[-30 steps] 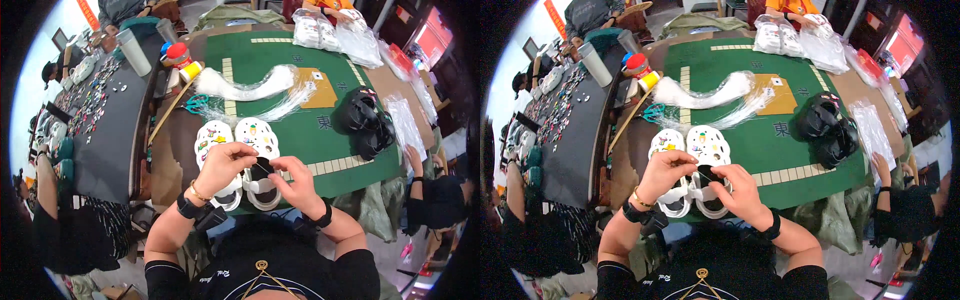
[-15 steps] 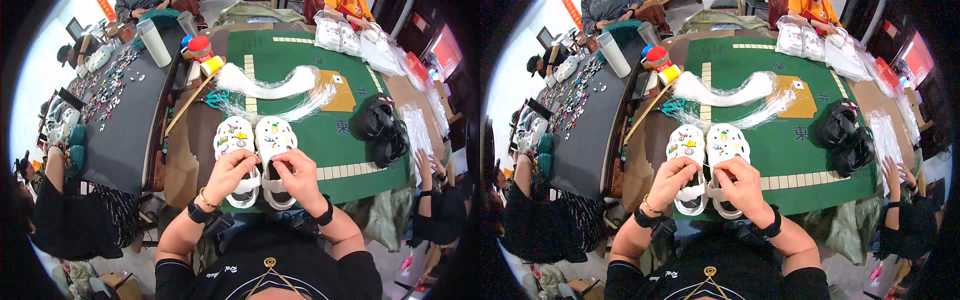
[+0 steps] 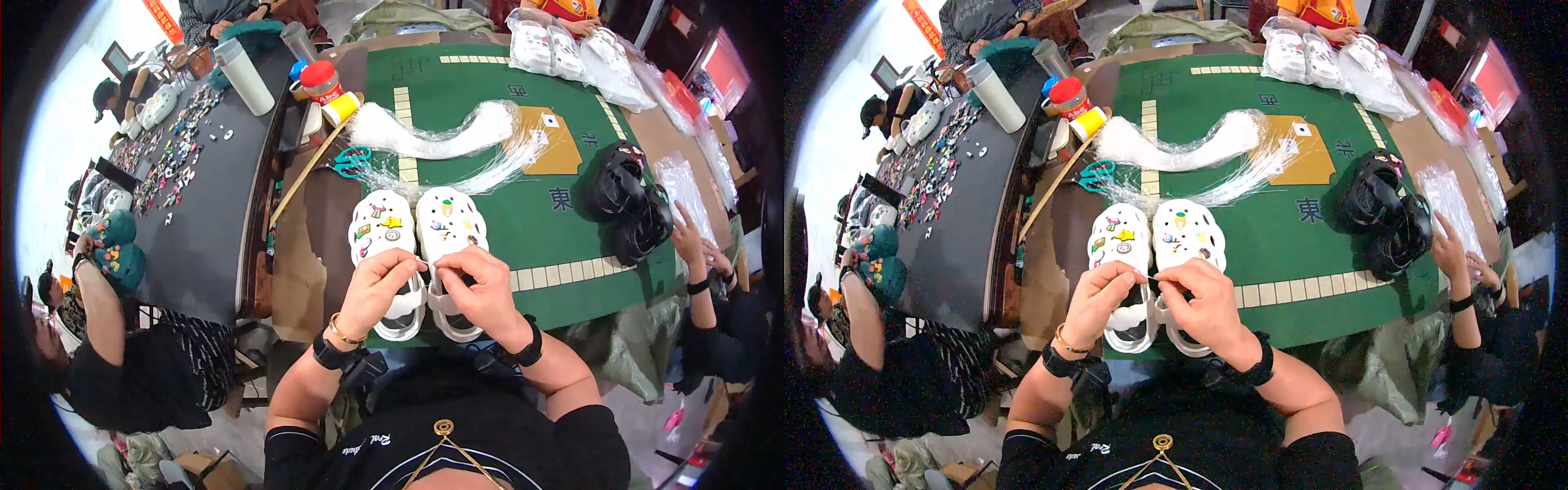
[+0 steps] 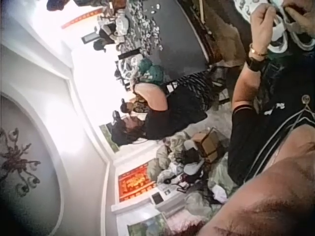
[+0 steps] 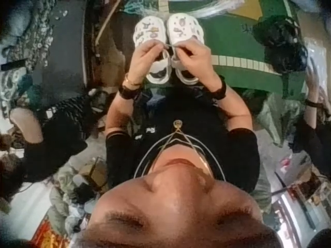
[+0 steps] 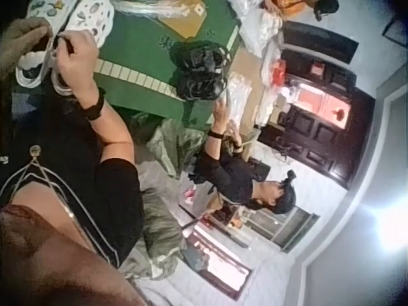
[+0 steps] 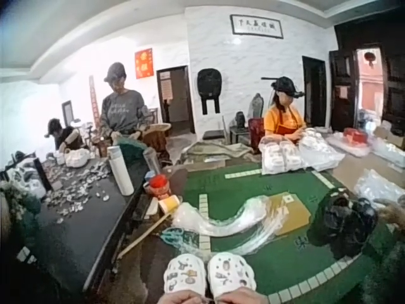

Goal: Decorating and packaging various styles of clogs with charms.

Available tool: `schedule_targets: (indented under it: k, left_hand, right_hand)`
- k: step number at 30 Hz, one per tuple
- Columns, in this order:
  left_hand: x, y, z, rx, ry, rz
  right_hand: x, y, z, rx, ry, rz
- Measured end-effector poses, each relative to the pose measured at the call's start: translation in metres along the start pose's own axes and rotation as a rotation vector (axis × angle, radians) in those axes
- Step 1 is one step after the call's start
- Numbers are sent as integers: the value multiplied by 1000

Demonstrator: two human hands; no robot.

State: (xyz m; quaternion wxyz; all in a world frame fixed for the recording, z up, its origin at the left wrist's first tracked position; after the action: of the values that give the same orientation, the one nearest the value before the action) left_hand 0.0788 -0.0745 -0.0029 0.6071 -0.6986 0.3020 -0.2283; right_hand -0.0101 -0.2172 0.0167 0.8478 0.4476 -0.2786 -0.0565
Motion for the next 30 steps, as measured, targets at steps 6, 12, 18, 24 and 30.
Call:
schedule_targets:
  k: [6, 12, 18, 24, 30]
  left_hand:
    - [0, 5, -1, -61, 0, 12]
    - [-2, 5, 0, -96, 58, 54]
    - [-4, 7, -2, -113, 76, 74]
    - [-5, 8, -2, -128, 102, 87]
    - [-6, 8, -3, -157, 112, 102]
  right_hand:
    - [-2, -2, -2, 19, 6, -20]
    - [-2, 1, 0, 12, 7, -18]
    - [-4, 0, 0, 16, -1, -14]
    - [-4, 1, 0, 13, -18, -1]
    - [-4, 1, 0, 29, 0, -36]
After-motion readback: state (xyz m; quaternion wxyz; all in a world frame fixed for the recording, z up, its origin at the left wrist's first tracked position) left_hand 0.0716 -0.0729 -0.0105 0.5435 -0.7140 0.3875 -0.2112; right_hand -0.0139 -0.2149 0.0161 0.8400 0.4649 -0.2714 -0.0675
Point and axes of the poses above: each hand's wrist, its own x-axis towards the middle knuckle, its own z-axis out of the back of the hand, y = z × x, the point moved 6 cm from there along x, towards the middle knuckle, and after that the axes turned 8 degrees about -x, right-handed, at the moved point
